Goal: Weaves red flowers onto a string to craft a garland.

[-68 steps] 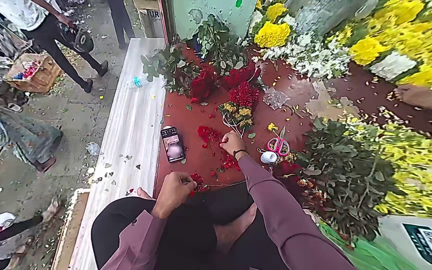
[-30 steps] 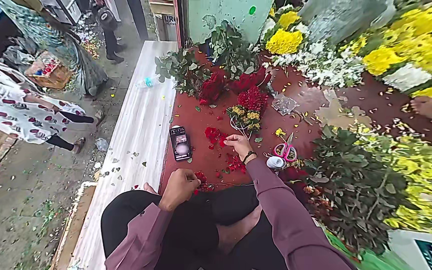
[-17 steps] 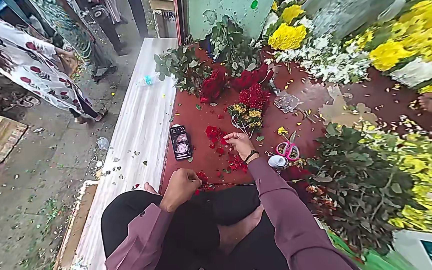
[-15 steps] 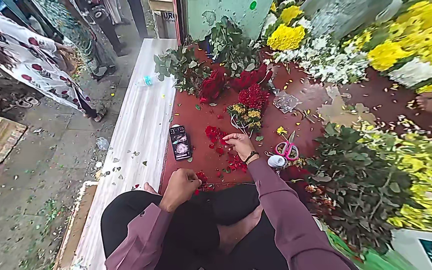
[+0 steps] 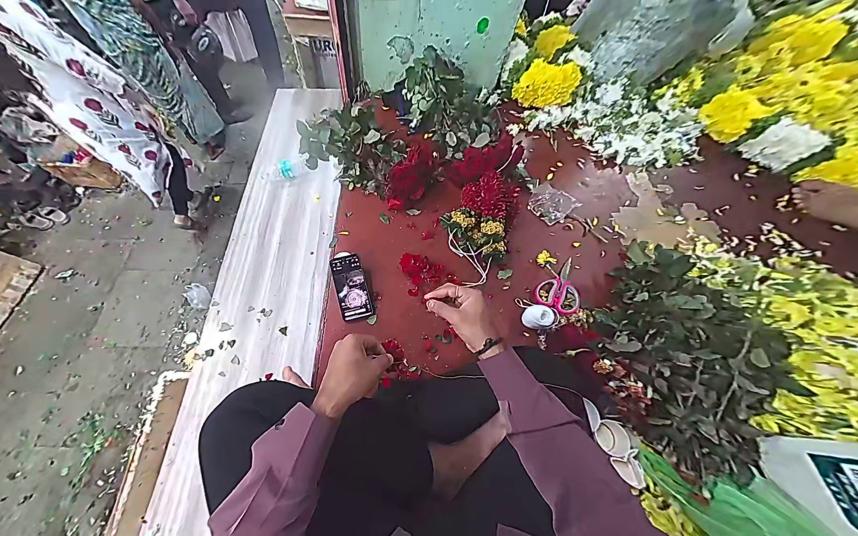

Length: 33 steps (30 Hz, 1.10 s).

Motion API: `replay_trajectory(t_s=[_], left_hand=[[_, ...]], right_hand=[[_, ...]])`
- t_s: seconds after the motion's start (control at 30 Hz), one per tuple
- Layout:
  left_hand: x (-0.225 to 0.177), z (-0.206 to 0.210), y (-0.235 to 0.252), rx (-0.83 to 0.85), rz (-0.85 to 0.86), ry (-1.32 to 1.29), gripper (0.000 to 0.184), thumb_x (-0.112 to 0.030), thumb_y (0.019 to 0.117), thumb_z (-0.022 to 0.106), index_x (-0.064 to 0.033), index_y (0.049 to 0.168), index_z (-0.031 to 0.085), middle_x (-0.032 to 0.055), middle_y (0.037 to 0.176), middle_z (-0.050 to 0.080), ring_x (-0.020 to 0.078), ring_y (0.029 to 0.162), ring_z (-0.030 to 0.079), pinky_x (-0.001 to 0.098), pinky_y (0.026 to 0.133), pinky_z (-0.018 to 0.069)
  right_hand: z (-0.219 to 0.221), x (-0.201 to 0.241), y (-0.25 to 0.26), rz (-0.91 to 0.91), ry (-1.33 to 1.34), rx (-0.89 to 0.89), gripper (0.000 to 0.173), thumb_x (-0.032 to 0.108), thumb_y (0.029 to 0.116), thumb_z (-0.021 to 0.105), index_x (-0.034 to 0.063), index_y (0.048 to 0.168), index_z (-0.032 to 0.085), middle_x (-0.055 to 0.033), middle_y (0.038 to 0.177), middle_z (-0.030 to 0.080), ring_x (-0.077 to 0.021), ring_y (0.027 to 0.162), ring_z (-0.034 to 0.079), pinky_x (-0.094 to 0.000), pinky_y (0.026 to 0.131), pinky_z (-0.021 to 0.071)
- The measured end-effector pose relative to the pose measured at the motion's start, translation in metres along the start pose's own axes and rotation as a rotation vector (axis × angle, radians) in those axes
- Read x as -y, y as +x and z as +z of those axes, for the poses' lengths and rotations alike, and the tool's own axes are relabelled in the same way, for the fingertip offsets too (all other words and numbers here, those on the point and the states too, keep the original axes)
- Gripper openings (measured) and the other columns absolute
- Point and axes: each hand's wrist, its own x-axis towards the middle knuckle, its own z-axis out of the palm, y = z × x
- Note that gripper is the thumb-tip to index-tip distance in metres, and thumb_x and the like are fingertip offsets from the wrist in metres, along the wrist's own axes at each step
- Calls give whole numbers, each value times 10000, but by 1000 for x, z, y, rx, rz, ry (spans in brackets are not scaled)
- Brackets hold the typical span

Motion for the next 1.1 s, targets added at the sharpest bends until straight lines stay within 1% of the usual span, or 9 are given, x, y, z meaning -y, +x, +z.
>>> replay_trajectory(t_s=[0.07, 0.2, 0.4, 0.63, 0.77, 0.87, 0.93, 1.0, 1.1], left_hand=[[1, 1, 1, -19, -11, 10, 158, -304, 889, 728, -153, 856, 760, -24, 738, 711, 122, 664, 668, 423, 662, 569], [1, 1, 4, -57, -25, -17, 186, -344, 890, 732, -166, 851, 771, -35, 732, 713, 108, 660, 666, 411, 654, 569], [-1, 2, 2, 32, 45, -176, 165, -222, 937, 678, -128, 1004, 796, -17, 850, 755, 83, 751, 696, 340, 723, 589], [-4, -1, 0, 93, 138, -153, 208, -337, 891, 801, -151, 983, 804, -45, 833, 759, 55, 725, 700, 308, 713, 609], [-1, -1, 1, 121, 151, -155, 170, -289, 933, 755, -124, 928, 796, -29, 783, 743, 64, 677, 674, 310, 677, 581], [0, -1, 3, 93, 138, -129, 188, -269, 955, 698, -106, 889, 764, -21, 745, 714, 77, 653, 653, 325, 653, 565], [2, -1, 4, 44, 127, -109, 220, -281, 953, 675, -106, 835, 736, -21, 685, 665, 92, 601, 603, 340, 602, 521], [3, -3, 3, 13, 109, -102, 241, -298, 951, 670, -112, 806, 724, -23, 657, 643, 96, 583, 588, 348, 582, 507], [4, -2, 3, -5, 82, -103, 239, -299, 949, 660, -116, 809, 722, -22, 656, 635, 101, 588, 583, 349, 583, 499]], right_hand=[[8, 8, -14, -3, 81, -54, 182, 73, 840, 798, 64, 1017, 757, -76, 959, 756, -205, 796, 721, -387, 734, 632], [21, 33, -47, 47, 343, -10, 491, 3, 803, 791, -1, 1253, 594, -181, 926, 733, -284, 736, 714, -411, 646, 621], [44, 42, -82, 285, 388, 114, 670, 28, 748, 864, -34, 1323, 525, -165, 874, 740, -233, 577, 679, -327, 462, 564], [46, 32, -74, 372, 245, 87, 759, 100, 694, 925, 11, 1344, 544, -111, 778, 707, -170, 500, 615, -284, 417, 512], [42, 28, -74, 421, 230, 181, 817, 148, 705, 932, 42, 1401, 517, -84, 779, 697, -142, 514, 585, -263, 434, 472], [35, 24, -71, 366, 188, 305, 865, 186, 688, 932, 57, 1429, 504, -63, 812, 694, -145, 597, 627, -288, 517, 534], [29, 26, -71, 247, 113, 291, 755, 197, 712, 905, 49, 1375, 575, -41, 788, 673, -144, 650, 635, -305, 616, 568], [28, 28, -71, 66, 42, 153, 550, 212, 778, 848, 71, 1277, 665, -13, 775, 651, -131, 654, 597, -302, 606, 529], [34, 30, -74, -128, -22, 123, 389, 230, 841, 807, 121, 1204, 717, 2, 1015, 711, -108, 868, 652, -288, 726, 560]])
